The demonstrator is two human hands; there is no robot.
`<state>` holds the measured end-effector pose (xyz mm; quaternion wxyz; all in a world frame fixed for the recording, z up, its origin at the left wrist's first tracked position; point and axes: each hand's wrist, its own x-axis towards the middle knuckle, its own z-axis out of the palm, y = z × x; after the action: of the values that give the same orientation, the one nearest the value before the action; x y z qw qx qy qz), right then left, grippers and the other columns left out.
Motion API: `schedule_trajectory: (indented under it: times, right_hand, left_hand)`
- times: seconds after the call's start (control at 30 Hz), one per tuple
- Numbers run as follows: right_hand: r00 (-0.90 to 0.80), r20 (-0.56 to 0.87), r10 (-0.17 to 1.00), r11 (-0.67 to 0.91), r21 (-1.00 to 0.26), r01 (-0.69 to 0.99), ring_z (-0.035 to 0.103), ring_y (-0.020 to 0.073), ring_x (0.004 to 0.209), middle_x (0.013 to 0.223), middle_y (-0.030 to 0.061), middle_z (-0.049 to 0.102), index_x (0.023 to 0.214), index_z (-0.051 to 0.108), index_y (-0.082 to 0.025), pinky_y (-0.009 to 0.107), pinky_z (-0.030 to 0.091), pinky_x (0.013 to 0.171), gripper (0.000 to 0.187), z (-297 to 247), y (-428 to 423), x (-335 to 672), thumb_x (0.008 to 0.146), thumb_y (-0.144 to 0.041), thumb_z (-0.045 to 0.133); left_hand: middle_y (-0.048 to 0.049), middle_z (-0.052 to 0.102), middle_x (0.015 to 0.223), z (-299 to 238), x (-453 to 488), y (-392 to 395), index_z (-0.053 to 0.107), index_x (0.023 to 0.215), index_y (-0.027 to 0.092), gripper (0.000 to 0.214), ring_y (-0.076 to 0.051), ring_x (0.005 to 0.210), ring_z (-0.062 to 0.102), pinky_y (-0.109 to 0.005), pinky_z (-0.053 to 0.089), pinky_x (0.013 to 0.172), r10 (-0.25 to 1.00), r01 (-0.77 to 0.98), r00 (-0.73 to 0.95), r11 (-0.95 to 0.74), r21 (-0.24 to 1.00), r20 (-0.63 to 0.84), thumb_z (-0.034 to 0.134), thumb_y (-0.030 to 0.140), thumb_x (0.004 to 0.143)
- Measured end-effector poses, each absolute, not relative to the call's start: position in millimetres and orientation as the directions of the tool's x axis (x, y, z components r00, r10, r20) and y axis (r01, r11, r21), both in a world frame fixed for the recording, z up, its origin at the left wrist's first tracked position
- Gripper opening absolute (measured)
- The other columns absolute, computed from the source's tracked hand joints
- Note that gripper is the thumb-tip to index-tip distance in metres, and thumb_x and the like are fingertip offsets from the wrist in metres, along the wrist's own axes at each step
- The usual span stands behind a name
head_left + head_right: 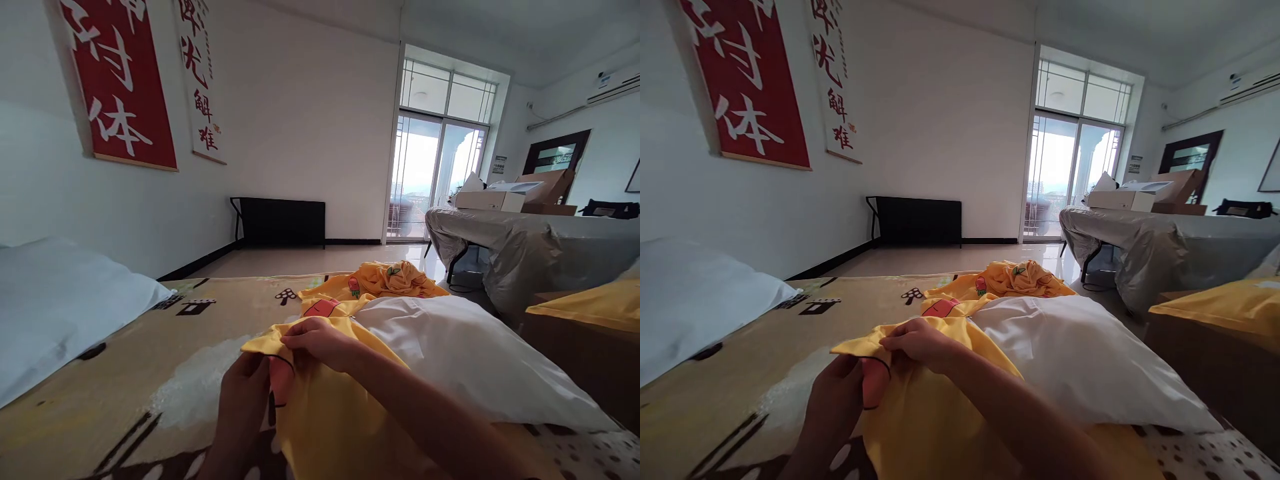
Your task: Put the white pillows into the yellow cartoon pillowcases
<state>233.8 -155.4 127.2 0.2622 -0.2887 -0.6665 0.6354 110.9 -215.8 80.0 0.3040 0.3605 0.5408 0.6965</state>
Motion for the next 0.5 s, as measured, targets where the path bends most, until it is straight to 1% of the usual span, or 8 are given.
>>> schedule_trajectory:
  times: [0.1,0.2,0.27,0.33,0.4,0.5]
  right_hand:
    - [-0.678,-0.009,0.735,0.012,-1.0,0.027,0.04,0.0063,0.041,0.045,-0.0061,0.046,0.056,0.05,-0.016,0.02,0.029,0.046,0.025,126.7,-156.2,232.4,0.08,-0.015,0.055]
    - [-0.607,-0.023,0.794,-0.045,-0.999,-0.02,0.038,0.0057,0.04,0.046,-0.0069,0.044,0.057,0.05,-0.016,0.021,0.028,0.046,0.024,126.0,-154.1,227.0,0.08,-0.015,0.057]
    - [-0.569,-0.034,0.821,-0.085,-0.994,-0.064,0.037,0.0052,0.04,0.046,-0.0071,0.044,0.057,0.05,-0.016,0.02,0.028,0.046,0.024,124.6,-151.1,223.8,0.08,-0.016,0.057]
    - [-0.567,-0.042,0.823,-0.11,-0.99,-0.085,0.037,0.0052,0.041,0.046,-0.0068,0.045,0.057,0.051,-0.016,0.02,0.029,0.046,0.024,123.0,-148.4,222.8,0.081,-0.017,0.058]
    - [-0.588,-0.037,0.808,-0.107,-0.991,-0.085,0.038,0.0054,0.041,0.047,-0.0063,0.046,0.058,0.052,-0.016,0.02,0.029,0.046,0.024,122.8,-147.9,224.1,0.08,-0.017,0.058]
    - [-0.593,-0.005,0.805,-0.037,-0.998,-0.042,0.037,0.0059,0.041,0.047,-0.0065,0.044,0.059,0.052,-0.016,0.021,0.028,0.045,0.023,126.6,-152.7,227.8,0.081,-0.016,0.055]
  left_hand:
    - [-0.0058,0.072,0.076,76.8,111.1,-212.6,0.072,0.081,0.015,0.038,-0.025,0.074,0.063,-0.027,0.049,0.057,0.823,-0.058,-0.545,-0.228,0.972,0.161,0.075,0.036,0.049]
    - [-0.006,0.071,0.074,72.2,111.1,-208.3,0.071,0.078,0.015,0.037,-0.024,0.072,0.063,-0.029,0.051,0.06,0.855,-0.161,-0.493,-0.269,0.95,0.159,0.078,0.038,0.049]
    - [-0.0064,0.07,0.07,69.1,110.1,-205.7,0.071,0.075,0.014,0.039,-0.024,0.07,0.063,-0.03,0.051,0.06,0.888,-0.234,-0.434,-0.276,0.932,0.154,0.08,0.038,0.046]
    - [-0.0067,0.07,0.068,66.8,108.3,-203.6,0.071,0.076,0.013,0.042,-0.024,0.067,0.063,-0.031,0.051,0.058,0.916,-0.262,-0.381,-0.235,0.936,0.123,0.083,0.035,0.042]
    - [-0.0069,0.071,0.071,65.0,106.0,-202.1,0.071,0.081,0.013,0.043,-0.025,0.07,0.064,-0.031,0.051,0.06,0.919,-0.229,-0.377,-0.213,0.95,0.115,0.083,0.031,0.043]
    - [-0.0061,0.072,0.078,63.5,104.0,-200.8,0.071,0.083,0.014,0.038,-0.027,0.082,0.064,-0.03,0.051,0.066,0.871,-0.127,-0.463,-0.245,0.961,0.161,0.079,0.028,0.049]
